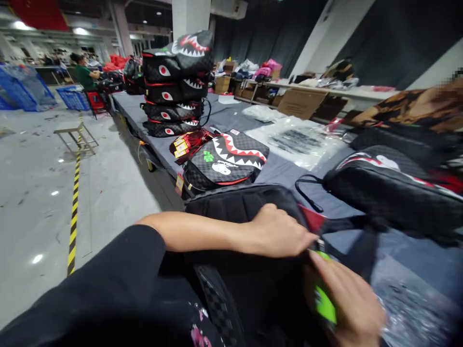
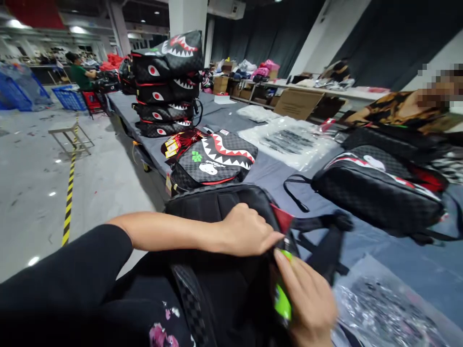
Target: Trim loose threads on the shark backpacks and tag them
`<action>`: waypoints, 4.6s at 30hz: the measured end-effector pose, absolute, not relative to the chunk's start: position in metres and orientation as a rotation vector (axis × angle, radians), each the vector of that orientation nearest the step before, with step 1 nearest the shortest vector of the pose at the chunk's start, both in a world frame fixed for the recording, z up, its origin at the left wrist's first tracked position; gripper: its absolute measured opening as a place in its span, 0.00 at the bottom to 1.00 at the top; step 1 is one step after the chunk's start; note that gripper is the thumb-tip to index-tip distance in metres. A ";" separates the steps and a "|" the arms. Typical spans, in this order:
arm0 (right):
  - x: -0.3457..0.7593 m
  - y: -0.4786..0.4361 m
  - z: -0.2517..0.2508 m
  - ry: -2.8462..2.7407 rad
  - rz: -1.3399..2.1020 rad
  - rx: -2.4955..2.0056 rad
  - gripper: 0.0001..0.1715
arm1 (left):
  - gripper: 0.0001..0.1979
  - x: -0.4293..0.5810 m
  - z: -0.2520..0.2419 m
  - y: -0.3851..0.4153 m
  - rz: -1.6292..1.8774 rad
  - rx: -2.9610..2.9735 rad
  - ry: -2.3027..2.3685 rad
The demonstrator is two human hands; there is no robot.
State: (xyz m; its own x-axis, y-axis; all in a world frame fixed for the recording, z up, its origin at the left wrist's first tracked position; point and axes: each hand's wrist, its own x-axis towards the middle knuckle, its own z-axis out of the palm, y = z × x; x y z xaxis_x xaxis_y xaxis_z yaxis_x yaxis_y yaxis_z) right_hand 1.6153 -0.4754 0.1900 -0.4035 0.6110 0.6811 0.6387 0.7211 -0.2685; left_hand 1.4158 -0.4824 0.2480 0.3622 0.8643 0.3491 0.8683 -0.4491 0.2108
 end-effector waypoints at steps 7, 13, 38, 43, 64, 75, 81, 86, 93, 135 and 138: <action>1.551 -0.474 0.182 -2.157 -0.091 -0.829 0.20 | 0.11 1.341 0.236 -0.448 -0.544 -2.783 -1.578; 1.523 -0.489 0.198 -1.980 0.244 -1.272 0.18 | 0.42 1.331 0.249 -0.413 -0.321 -2.779 -1.684; 1.548 -0.487 0.156 -1.912 0.432 -1.261 0.18 | 0.59 1.371 0.186 -0.382 -0.098 -2.684 -1.423; 1.561 -0.476 0.186 -2.163 0.426 -1.298 0.15 | 0.50 1.368 0.186 -0.379 -0.131 -2.726 -1.410; 1.545 -0.432 0.225 -2.871 0.371 -1.344 0.15 | 0.36 1.373 0.182 -0.365 -0.234 -2.746 -1.412; 1.537 -0.431 0.229 -2.856 0.361 -1.375 0.11 | 0.31 1.371 0.179 -0.366 -0.325 -2.737 -1.396; 1.534 -0.432 0.226 -2.825 0.324 -1.387 0.11 | 0.29 1.370 0.179 -0.366 -0.331 -2.730 -1.391; 1.532 -0.430 0.227 -2.844 0.329 -1.408 0.11 | 0.27 1.371 0.180 -0.366 -0.318 -2.729 -1.403; 1.531 -0.426 0.231 -2.933 0.309 -1.343 0.13 | 0.26 1.372 0.180 -0.365 -0.306 -2.758 -1.436; 1.523 -0.456 0.182 -2.470 0.273 -1.363 0.16 | 0.52 1.328 0.194 -0.384 0.064 -2.652 -1.718; 1.526 -0.458 0.182 -2.447 0.293 -1.363 0.17 | 0.50 1.332 0.206 -0.389 0.140 -2.551 -1.985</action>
